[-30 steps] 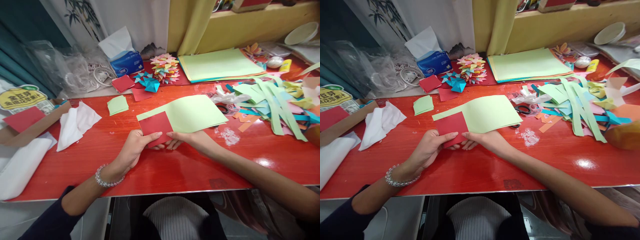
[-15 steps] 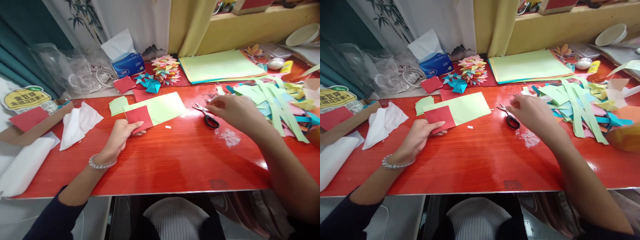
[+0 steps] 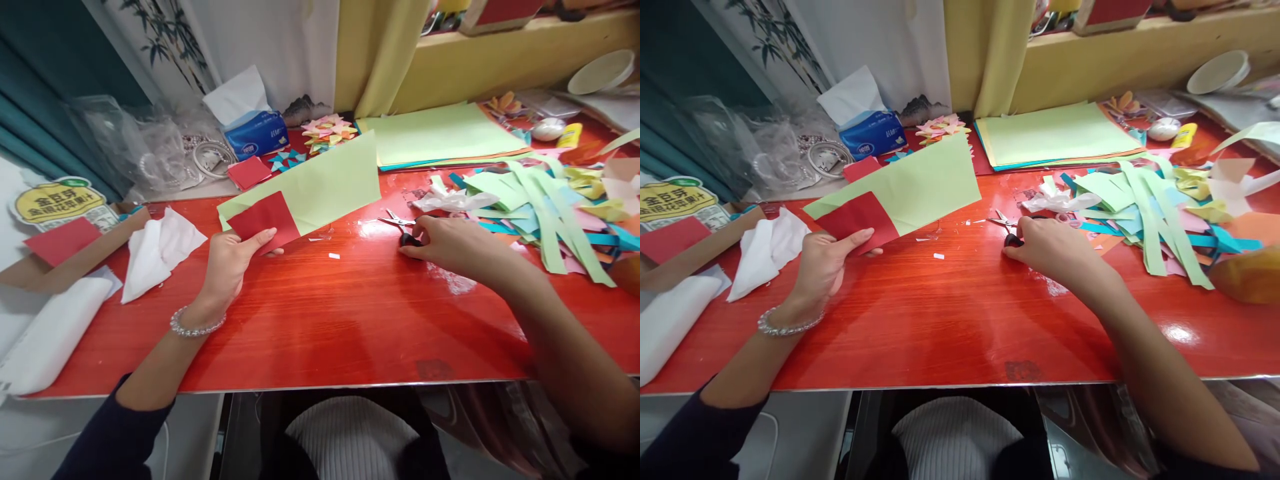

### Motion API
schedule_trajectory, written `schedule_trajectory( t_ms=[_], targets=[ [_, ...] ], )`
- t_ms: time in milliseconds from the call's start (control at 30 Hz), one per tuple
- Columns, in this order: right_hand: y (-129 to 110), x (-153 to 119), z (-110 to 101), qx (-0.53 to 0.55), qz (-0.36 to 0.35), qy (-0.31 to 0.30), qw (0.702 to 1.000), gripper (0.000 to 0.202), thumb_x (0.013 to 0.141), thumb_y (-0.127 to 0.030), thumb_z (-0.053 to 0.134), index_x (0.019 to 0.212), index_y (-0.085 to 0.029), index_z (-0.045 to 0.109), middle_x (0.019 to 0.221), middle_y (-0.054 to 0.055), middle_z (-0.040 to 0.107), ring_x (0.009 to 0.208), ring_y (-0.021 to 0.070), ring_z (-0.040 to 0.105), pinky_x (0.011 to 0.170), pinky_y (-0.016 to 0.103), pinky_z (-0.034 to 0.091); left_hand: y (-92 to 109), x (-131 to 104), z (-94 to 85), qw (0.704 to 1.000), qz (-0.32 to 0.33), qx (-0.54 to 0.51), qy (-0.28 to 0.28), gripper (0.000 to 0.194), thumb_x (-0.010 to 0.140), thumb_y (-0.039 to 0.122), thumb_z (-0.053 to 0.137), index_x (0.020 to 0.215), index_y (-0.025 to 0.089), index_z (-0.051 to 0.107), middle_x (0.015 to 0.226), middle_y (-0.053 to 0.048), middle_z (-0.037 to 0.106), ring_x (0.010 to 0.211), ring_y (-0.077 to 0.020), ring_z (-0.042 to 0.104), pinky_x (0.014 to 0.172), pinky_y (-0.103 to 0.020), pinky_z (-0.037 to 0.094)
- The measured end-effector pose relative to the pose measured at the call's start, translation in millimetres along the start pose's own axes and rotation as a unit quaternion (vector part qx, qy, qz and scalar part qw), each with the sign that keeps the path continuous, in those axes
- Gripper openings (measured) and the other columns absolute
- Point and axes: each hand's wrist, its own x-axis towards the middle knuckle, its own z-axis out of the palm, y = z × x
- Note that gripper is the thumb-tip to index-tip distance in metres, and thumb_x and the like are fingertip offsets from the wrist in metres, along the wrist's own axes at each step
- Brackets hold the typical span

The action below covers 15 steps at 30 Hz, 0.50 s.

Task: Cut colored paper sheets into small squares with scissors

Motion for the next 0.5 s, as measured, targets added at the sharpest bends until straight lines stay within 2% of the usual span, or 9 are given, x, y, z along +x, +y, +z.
schedule_trajectory(
  t_ms=[100, 200, 233, 300, 367, 433, 500],
  targets=[
    [0, 1, -4, 0.038, -0.003, 0.031, 0.999, 0.033, 0.073, -0.048, 0.06, 0.088, -0.018, 0.061, 0.094, 0.015, 0.061, 0.088, 0.0341, 0.057, 0.069, 0.047, 0.045, 0, 0, -1.8, 1.0, 0.02, -0.008, 0.0, 0.013, 0.066, 0.031, 0.074, 0.061, 0.02, 0.069, 0.065, 0.001, 0.067, 0.065, -0.0209, 0.069, 0.058, -0.031, 0.056],
    [-5, 3, -12, 0.192, -0.045, 0.082, 0.977, 0.054, 0.069, -0.045, 0.068, 0.116, -0.022, 0.055, 0.123, 0.016, 0.051, 0.108, 0.0364, 0.051, 0.086, 0.052, 0.043, -3, 0, -5.3, 1.0, 0.017, -0.001, -0.011, 0.013, 0.065, 0.03, 0.074, 0.062, 0.018, 0.069, 0.069, 0.001, 0.07, 0.065, -0.0194, 0.067, 0.062, -0.033, 0.057],
    [-9, 4, -15, 0.275, -0.077, 0.08, 0.955, 0.064, 0.068, -0.043, 0.07, 0.125, -0.026, 0.047, 0.129, 0.013, 0.047, 0.113, 0.0344, 0.049, 0.089, 0.051, 0.043, -5, 0, -6.5, 1.0, 0.019, 0.009, -0.014, 0.012, 0.064, 0.029, 0.074, 0.063, 0.018, 0.07, 0.071, 0.001, 0.071, 0.067, -0.0197, 0.067, 0.064, -0.034, 0.057],
    [-19, 5, -17, 0.433, -0.15, 0.056, 0.887, 0.071, 0.069, -0.038, 0.071, 0.132, -0.033, 0.038, 0.135, 0.007, 0.045, 0.119, 0.0291, 0.046, 0.095, 0.046, 0.043, -9, 1, -8.1, 0.999, 0.033, 0.02, -0.029, 0.01, 0.064, 0.027, 0.075, 0.071, 0.02, 0.072, 0.082, 0.0, 0.072, 0.077, -0.0211, 0.067, 0.072, -0.035, 0.056],
    [-30, 6, -12, 0.53, -0.175, 0.038, 0.829, 0.056, 0.073, -0.035, 0.068, 0.125, -0.03, 0.047, 0.128, 0.005, 0.052, 0.117, 0.0259, 0.05, 0.097, 0.043, 0.043, -15, 3, -8.7, 0.997, 0.058, 0.02, -0.048, 0.018, 0.064, 0.025, 0.075, 0.081, 0.021, 0.073, 0.093, 0.0, 0.072, 0.088, -0.0221, 0.065, 0.082, -0.037, 0.053],
    [-38, 8, -3, 0.574, -0.142, 0.038, 0.806, 0.043, 0.074, -0.033, 0.067, 0.114, -0.025, 0.054, 0.117, 0.006, 0.059, 0.109, 0.0244, 0.055, 0.093, 0.04, 0.047, -21, 6, -8.6, 0.995, 0.068, 0.023, -0.066, 0.023, 0.065, 0.025, 0.074, 0.088, 0.022, 0.072, 0.097, -0.001, 0.071, 0.094, -0.0223, 0.063, 0.088, -0.039, 0.05],
    [-42, 11, 8, 0.599, -0.104, 0.046, 0.793, 0.045, 0.071, -0.031, 0.071, 0.112, -0.024, 0.054, 0.113, 0.005, 0.061, 0.105, 0.0231, 0.058, 0.089, 0.037, 0.049, -25, 9, -8.4, 0.994, 0.067, 0.042, -0.076, 0.027, 0.065, 0.027, 0.074, 0.091, 0.021, 0.071, 0.097, -0.002, 0.07, 0.094, -0.0223, 0.062, 0.089, -0.04, 0.048]
  ],
)
